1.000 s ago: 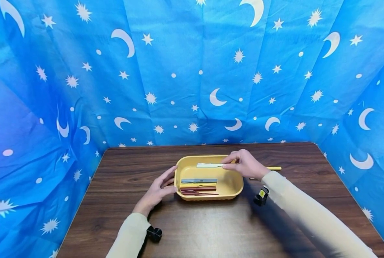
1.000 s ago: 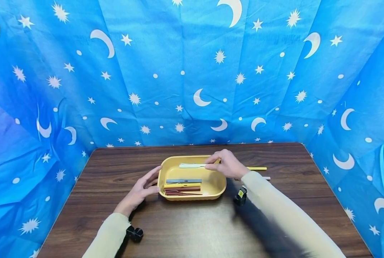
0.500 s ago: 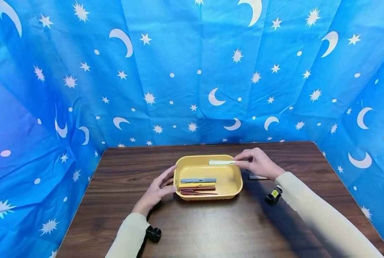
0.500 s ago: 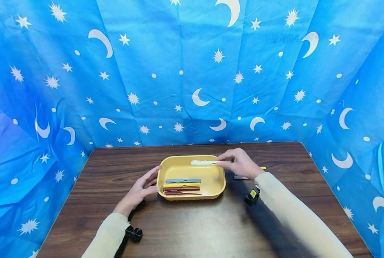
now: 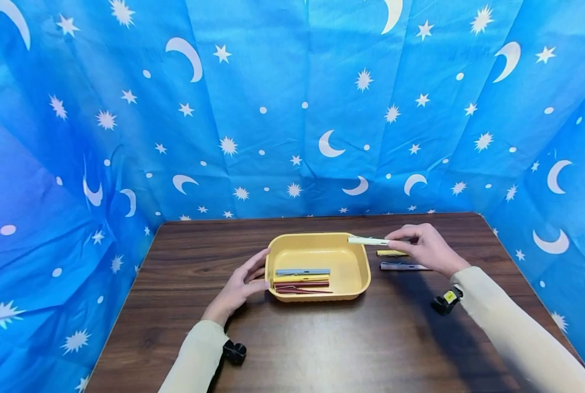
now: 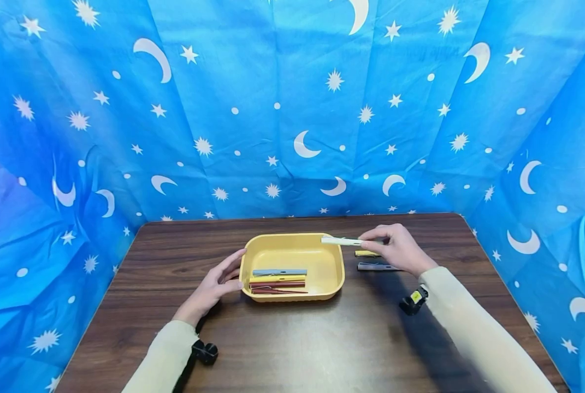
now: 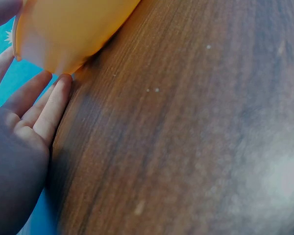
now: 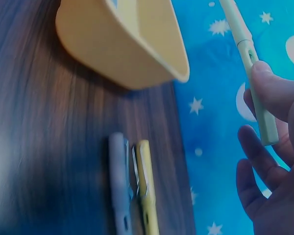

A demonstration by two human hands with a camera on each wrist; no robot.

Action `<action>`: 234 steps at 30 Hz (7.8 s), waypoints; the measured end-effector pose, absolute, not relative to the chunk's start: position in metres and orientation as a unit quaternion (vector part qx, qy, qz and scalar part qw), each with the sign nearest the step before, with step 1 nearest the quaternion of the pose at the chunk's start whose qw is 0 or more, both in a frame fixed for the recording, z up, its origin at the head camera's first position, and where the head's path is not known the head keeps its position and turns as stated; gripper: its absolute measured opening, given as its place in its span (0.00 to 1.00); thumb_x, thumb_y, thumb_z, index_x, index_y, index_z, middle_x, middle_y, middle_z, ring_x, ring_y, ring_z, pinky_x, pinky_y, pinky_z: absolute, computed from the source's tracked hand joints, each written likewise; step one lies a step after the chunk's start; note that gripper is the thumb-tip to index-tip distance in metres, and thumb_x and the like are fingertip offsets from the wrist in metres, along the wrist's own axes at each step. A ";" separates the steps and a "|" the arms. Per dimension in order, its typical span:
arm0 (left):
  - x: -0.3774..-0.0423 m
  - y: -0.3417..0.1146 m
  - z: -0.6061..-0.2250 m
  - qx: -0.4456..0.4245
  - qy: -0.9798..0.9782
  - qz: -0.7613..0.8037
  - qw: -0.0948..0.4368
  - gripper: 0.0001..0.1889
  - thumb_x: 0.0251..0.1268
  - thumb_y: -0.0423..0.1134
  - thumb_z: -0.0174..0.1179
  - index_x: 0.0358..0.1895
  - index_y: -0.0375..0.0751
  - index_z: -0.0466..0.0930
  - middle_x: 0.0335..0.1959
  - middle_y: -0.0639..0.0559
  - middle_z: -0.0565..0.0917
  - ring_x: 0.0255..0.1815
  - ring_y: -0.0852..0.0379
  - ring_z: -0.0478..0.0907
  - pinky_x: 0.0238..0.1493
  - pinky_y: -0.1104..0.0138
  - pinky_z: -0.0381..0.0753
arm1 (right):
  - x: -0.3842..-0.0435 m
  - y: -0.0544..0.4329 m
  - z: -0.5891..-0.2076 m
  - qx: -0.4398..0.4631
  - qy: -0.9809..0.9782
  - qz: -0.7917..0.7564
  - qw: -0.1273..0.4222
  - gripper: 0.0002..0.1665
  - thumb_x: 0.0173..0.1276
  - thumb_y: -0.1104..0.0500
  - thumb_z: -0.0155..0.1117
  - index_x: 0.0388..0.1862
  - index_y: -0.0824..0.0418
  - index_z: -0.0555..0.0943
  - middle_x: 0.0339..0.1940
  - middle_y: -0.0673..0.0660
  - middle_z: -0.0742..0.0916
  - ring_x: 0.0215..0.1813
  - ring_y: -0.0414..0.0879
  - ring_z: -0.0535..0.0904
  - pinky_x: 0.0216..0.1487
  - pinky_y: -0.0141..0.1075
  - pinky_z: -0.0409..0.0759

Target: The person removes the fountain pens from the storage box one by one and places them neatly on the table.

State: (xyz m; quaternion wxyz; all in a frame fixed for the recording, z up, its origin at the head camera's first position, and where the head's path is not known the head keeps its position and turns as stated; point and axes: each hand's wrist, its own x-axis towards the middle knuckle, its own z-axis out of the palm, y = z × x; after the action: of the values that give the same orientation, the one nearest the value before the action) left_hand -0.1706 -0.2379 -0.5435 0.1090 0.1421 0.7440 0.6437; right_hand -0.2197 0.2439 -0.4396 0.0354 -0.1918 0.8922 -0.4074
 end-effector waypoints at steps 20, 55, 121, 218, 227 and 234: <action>-0.168 -0.237 -0.543 0.137 0.746 0.644 0.101 0.42 0.71 0.30 0.65 0.84 0.59 0.60 0.83 0.43 0.63 0.80 0.38 0.63 0.77 0.39 0.63 | -0.193 0.295 -0.473 -0.173 0.907 -0.384 0.015 0.08 0.73 0.55 0.72 0.48 0.51 0.93 0.41 0.51 0.91 0.35 0.46 0.76 0.31 0.33 0.74; -0.167 -0.237 -0.540 0.148 0.746 0.642 0.099 0.42 0.71 0.29 0.64 0.85 0.55 0.59 0.83 0.39 0.62 0.80 0.35 0.62 0.77 0.38 0.61 | -0.170 0.320 -0.515 -0.202 0.918 -0.341 -0.021 0.07 0.69 0.62 0.75 0.43 0.53 0.93 0.39 0.47 0.91 0.35 0.33 0.79 0.35 0.30 0.77; -0.168 -0.238 -0.539 0.134 0.744 0.645 0.111 0.42 0.71 0.30 0.65 0.84 0.61 0.60 0.83 0.47 0.62 0.80 0.40 0.63 0.78 0.41 0.62 | -0.179 0.315 -0.528 -0.269 0.929 -0.229 -0.107 0.08 0.60 0.66 0.80 0.36 0.53 0.93 0.35 0.43 0.91 0.39 0.43 0.84 0.43 0.48 0.81; -0.166 -0.238 -0.540 0.126 0.744 0.647 0.106 0.42 0.71 0.31 0.66 0.84 0.60 0.60 0.83 0.44 0.63 0.79 0.37 0.64 0.77 0.40 0.64 | -0.233 0.126 -0.411 -0.236 0.829 -0.503 0.055 0.23 0.71 0.53 0.75 0.64 0.51 0.86 0.58 0.52 0.90 0.64 0.48 0.84 0.58 0.44 0.87; -0.167 -0.237 -0.537 0.121 0.745 0.647 0.107 0.42 0.70 0.30 0.66 0.84 0.59 0.60 0.82 0.43 0.63 0.79 0.38 0.64 0.77 0.42 0.65 | -0.246 0.101 -0.416 -0.281 0.817 -0.497 0.074 0.23 0.71 0.57 0.75 0.63 0.58 0.86 0.58 0.58 0.90 0.64 0.52 0.84 0.64 0.51 0.83; -0.167 -0.238 -0.540 0.129 0.738 0.653 0.107 0.42 0.70 0.30 0.66 0.84 0.56 0.60 0.82 0.41 0.63 0.79 0.36 0.64 0.77 0.45 0.67 | -0.254 0.082 -0.415 -0.290 0.815 -0.489 0.107 0.22 0.70 0.59 0.76 0.62 0.59 0.87 0.57 0.58 0.91 0.64 0.54 0.85 0.67 0.53 0.80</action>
State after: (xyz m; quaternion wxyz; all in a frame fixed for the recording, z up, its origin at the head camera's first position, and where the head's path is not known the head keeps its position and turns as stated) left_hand -0.1671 -0.2383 -0.5396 0.1075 0.1293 0.7382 0.6533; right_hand -0.2541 0.0818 -0.4154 0.1070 -0.2903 0.8154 -0.4893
